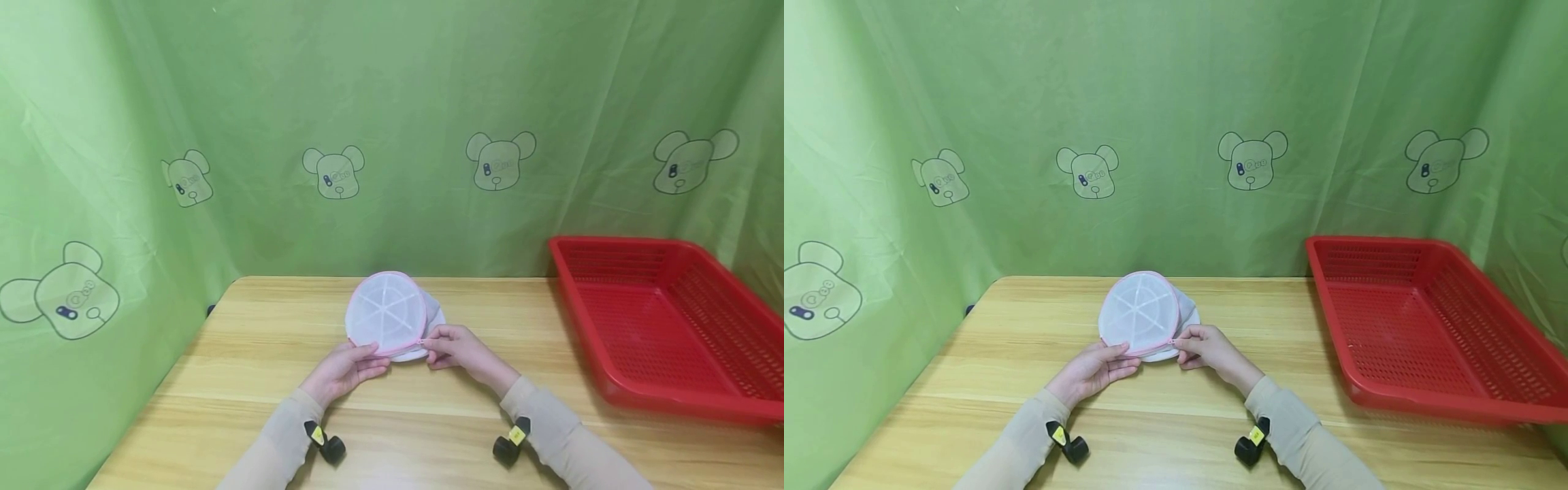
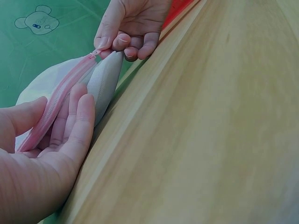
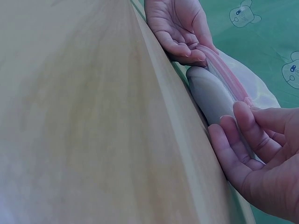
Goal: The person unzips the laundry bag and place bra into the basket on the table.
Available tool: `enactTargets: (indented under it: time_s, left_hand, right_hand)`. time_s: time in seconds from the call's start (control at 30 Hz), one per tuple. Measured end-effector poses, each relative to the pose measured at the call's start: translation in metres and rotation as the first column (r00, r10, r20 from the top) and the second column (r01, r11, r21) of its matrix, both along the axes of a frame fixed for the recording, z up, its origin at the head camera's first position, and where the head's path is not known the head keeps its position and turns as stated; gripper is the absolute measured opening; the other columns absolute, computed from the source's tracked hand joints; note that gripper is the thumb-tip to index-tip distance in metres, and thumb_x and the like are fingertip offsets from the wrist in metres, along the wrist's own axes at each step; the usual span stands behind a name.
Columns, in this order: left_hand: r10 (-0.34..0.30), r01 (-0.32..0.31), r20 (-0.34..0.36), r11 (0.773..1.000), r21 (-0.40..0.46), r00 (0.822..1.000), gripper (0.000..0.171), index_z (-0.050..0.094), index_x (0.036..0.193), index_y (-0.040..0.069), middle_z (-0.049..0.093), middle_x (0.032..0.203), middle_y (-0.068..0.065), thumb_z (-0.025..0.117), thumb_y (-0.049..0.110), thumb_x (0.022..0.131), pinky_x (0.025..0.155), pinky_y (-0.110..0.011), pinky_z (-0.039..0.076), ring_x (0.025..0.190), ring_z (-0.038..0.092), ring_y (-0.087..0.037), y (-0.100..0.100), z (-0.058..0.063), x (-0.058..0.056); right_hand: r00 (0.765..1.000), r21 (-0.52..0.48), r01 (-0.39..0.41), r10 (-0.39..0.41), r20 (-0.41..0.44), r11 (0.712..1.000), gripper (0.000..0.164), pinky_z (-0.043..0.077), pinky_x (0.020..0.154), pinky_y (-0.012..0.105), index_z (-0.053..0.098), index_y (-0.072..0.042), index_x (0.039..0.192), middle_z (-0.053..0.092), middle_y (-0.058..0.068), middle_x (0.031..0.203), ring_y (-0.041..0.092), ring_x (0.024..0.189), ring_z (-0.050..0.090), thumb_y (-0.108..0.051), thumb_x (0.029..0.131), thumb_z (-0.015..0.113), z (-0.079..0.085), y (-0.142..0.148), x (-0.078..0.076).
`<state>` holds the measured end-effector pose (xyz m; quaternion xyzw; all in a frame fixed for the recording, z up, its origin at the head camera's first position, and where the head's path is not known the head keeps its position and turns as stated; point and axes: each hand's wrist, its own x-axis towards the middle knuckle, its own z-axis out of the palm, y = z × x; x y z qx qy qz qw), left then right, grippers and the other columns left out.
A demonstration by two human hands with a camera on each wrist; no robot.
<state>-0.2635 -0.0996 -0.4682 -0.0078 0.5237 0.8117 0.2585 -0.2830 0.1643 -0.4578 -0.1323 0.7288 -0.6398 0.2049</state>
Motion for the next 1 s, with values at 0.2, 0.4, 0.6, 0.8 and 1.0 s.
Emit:
enactTargets:
  time_s: [0.2,0.4,0.6,0.8,1.0]
  left_hand:
    - [0.000,0.000,0.002,1.000,0.001,1.000,0.034,0.039,0.127,-0.004,0.073,0.088,-0.010,0.053,0.008,0.098,0.089,-0.031,0.061,0.086,0.072,-0.018,-0.0005,0.0002,0.0002]
    - [0.000,0.000,0.001,1.000,0.000,1.000,0.036,0.038,0.129,-0.004,0.072,0.088,-0.010,0.052,0.008,0.098,0.089,-0.031,0.061,0.087,0.072,-0.018,-0.0007,-0.0004,0.0001]
    - [0.001,-0.001,-0.002,1.000,-0.003,1.000,0.034,0.039,0.128,-0.003,0.072,0.088,-0.010,0.052,0.008,0.099,0.090,-0.031,0.061,0.087,0.072,-0.018,-0.0006,-0.0014,-0.0007]
    - [0.004,-0.004,-0.001,1.000,-0.004,1.000,0.032,0.040,0.126,-0.002,0.072,0.088,-0.010,0.052,0.008,0.099,0.090,-0.032,0.060,0.087,0.072,-0.018,-0.0005,-0.0016,-0.0009]
    - [0.000,0.000,-0.006,1.000,-0.005,1.000,0.031,0.040,0.126,-0.002,0.072,0.089,-0.009,0.051,0.008,0.099,0.090,-0.032,0.060,0.087,0.071,-0.017,-0.0004,-0.0016,-0.0010]
  right_hand:
    - [1.000,-0.019,0.019,-0.019,0.021,1.000,0.015,0.063,0.080,0.036,0.058,-0.001,0.095,0.065,0.002,0.077,0.016,0.077,0.066,-0.016,0.095,0.060,-0.0008,0.0009,-0.0010]
    - [0.999,-0.035,0.021,-0.020,0.025,0.999,0.015,0.063,0.080,0.037,0.058,-0.001,0.095,0.064,0.002,0.077,0.015,0.077,0.066,-0.016,0.096,0.060,-0.0009,0.0026,-0.0009]
    - [0.999,-0.044,0.025,-0.023,0.032,0.999,0.014,0.063,0.080,0.037,0.058,-0.002,0.095,0.064,0.001,0.076,0.014,0.076,0.065,-0.016,0.096,0.060,-0.0010,0.0022,-0.0012]
    - [0.999,-0.046,0.035,-0.033,0.037,0.998,0.012,0.064,0.080,0.037,0.058,-0.003,0.095,0.064,0.002,0.077,0.015,0.076,0.066,-0.015,0.095,0.060,-0.0013,0.0016,-0.0010]
    - [0.998,-0.058,0.046,-0.044,0.041,0.997,0.011,0.063,0.081,0.039,0.058,-0.003,0.096,0.065,0.002,0.077,0.015,0.078,0.066,-0.014,0.096,0.058,-0.0019,0.0020,-0.0009]
